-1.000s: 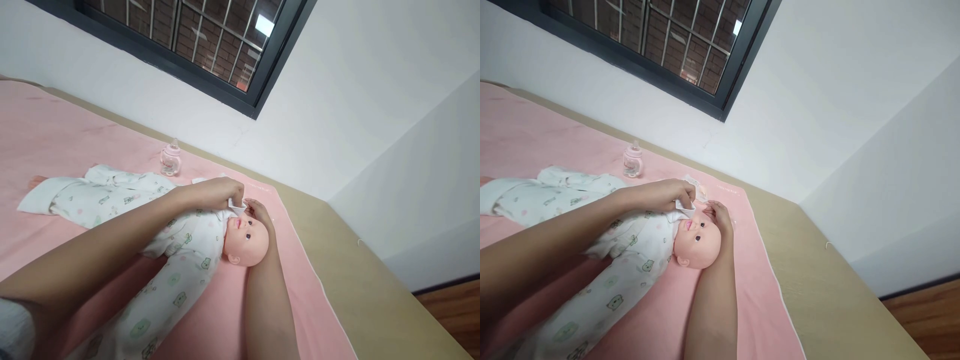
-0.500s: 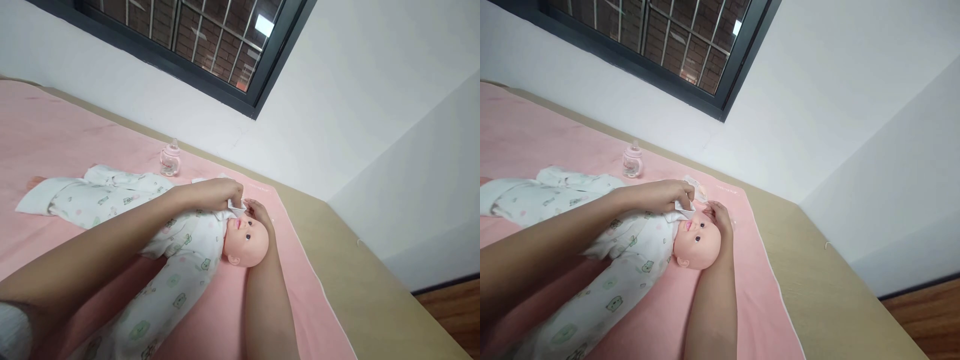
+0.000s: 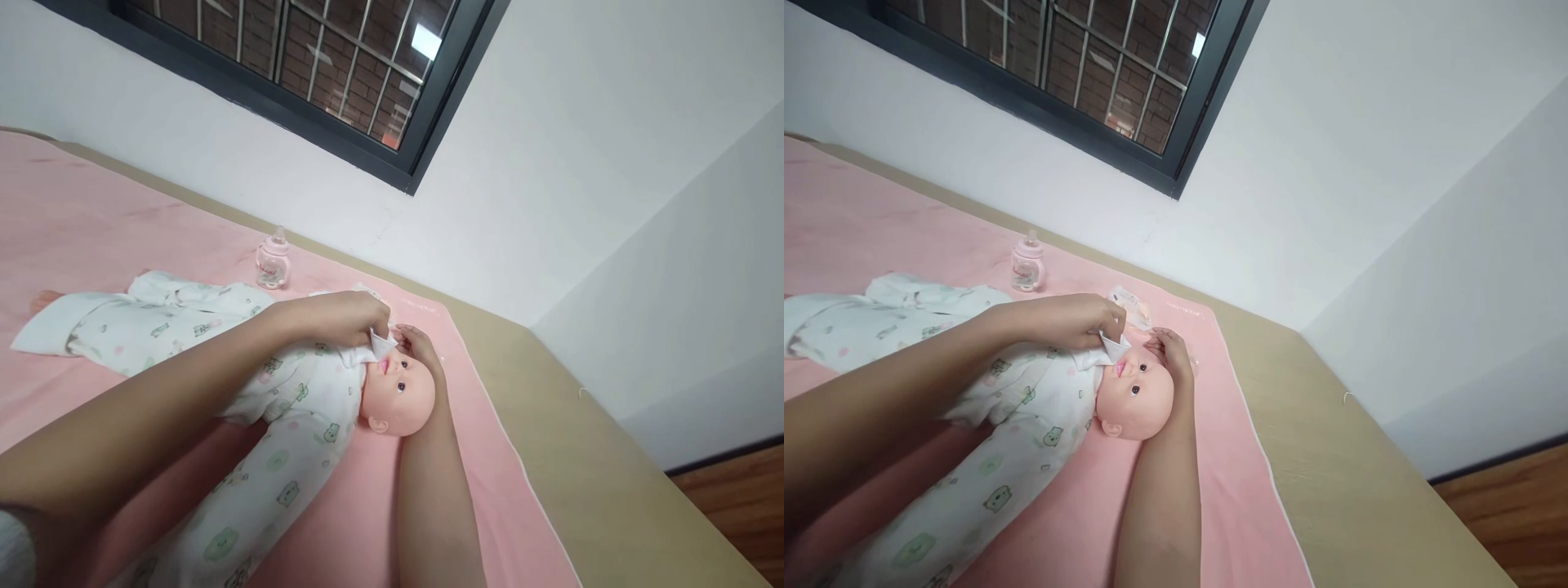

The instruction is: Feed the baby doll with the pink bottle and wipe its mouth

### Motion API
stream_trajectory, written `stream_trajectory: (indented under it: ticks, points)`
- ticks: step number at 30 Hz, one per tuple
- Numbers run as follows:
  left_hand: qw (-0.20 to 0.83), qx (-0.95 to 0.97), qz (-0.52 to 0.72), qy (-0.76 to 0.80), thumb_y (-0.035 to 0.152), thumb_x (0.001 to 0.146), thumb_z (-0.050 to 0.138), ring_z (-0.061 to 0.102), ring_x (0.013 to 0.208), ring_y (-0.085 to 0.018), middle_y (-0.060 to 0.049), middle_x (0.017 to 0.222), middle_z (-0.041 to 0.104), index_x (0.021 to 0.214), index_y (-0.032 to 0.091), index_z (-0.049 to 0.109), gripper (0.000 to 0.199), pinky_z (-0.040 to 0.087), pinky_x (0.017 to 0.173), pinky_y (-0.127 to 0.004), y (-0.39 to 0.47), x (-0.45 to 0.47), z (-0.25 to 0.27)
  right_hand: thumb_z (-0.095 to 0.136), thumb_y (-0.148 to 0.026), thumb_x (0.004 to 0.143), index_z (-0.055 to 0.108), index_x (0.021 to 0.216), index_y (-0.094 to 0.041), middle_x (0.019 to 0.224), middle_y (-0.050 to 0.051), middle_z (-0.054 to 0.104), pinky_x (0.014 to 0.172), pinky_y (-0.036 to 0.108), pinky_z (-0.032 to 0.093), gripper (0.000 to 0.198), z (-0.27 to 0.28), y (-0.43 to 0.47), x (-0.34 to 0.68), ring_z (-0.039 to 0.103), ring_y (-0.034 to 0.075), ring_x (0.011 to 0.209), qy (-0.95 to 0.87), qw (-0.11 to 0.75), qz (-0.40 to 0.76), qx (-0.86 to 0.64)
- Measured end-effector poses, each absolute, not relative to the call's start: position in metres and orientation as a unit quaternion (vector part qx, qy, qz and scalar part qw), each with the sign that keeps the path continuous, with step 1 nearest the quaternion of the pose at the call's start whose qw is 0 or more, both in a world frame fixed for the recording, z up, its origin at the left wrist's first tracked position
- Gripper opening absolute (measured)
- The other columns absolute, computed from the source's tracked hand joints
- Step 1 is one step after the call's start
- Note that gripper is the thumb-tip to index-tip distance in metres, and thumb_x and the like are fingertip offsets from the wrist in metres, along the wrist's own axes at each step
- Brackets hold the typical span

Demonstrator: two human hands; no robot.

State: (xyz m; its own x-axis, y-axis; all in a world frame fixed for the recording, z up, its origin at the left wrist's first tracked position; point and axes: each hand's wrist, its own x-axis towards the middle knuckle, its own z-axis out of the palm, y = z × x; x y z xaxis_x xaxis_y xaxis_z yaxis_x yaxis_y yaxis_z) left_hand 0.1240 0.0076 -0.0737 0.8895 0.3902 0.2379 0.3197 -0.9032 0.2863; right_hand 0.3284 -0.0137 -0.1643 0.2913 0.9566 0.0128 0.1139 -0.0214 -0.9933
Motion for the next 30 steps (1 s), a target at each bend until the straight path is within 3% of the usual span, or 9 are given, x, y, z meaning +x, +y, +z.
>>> stream_trajectory:
  ticks: [10,16,25,30]
  points:
    - [0.139,0.964,0.142,0.174,-0.008,0.060,0.044,0.048,0.062,-0.013,0.001,0.069,0.053,0.058,0.017,0.048,0.024,0.029,0.055,-0.025,0.001,0.124,-0.069,0.058,-0.055,0.073,0.061,0.103,-0.022,0.099,0.004,0.066,0.077,0.033,0.051,0.045,-0.174,-0.019,0.330,0.061,0.021,0.094,-0.488,0.569,0.344,-0.566]
    - [0.148,0.965,0.132,0.173,-0.007,0.065,0.046,0.051,0.065,-0.013,0.001,0.072,0.058,0.062,0.016,0.055,0.024,0.032,0.059,-0.023,-0.005,0.125,-0.066,0.064,-0.053,0.070,0.062,0.091,-0.023,0.085,0.004,0.066,0.071,0.034,0.050,0.037,-0.171,-0.008,0.331,0.062,0.022,0.086,-0.496,0.551,0.316,-0.592]
    - [0.131,0.968,0.117,0.178,-0.006,0.061,0.046,0.051,0.062,-0.013,0.000,0.068,0.058,0.057,0.016,0.051,0.023,0.029,0.054,-0.025,-0.010,0.128,-0.062,0.057,-0.056,0.075,0.062,0.093,-0.021,0.089,0.005,0.068,0.073,0.035,0.050,0.039,-0.173,-0.013,0.333,0.062,0.023,0.086,-0.486,0.550,0.344,-0.585]
    - [0.142,0.967,0.120,0.172,-0.005,0.060,0.046,0.048,0.059,-0.012,0.001,0.066,0.055,0.054,0.016,0.046,0.022,0.028,0.053,-0.025,-0.011,0.129,-0.063,0.062,-0.052,0.072,0.062,0.090,-0.021,0.087,0.005,0.067,0.075,0.035,0.050,0.036,-0.165,-0.005,0.333,0.061,0.023,0.088,-0.502,0.523,0.352,-0.592]
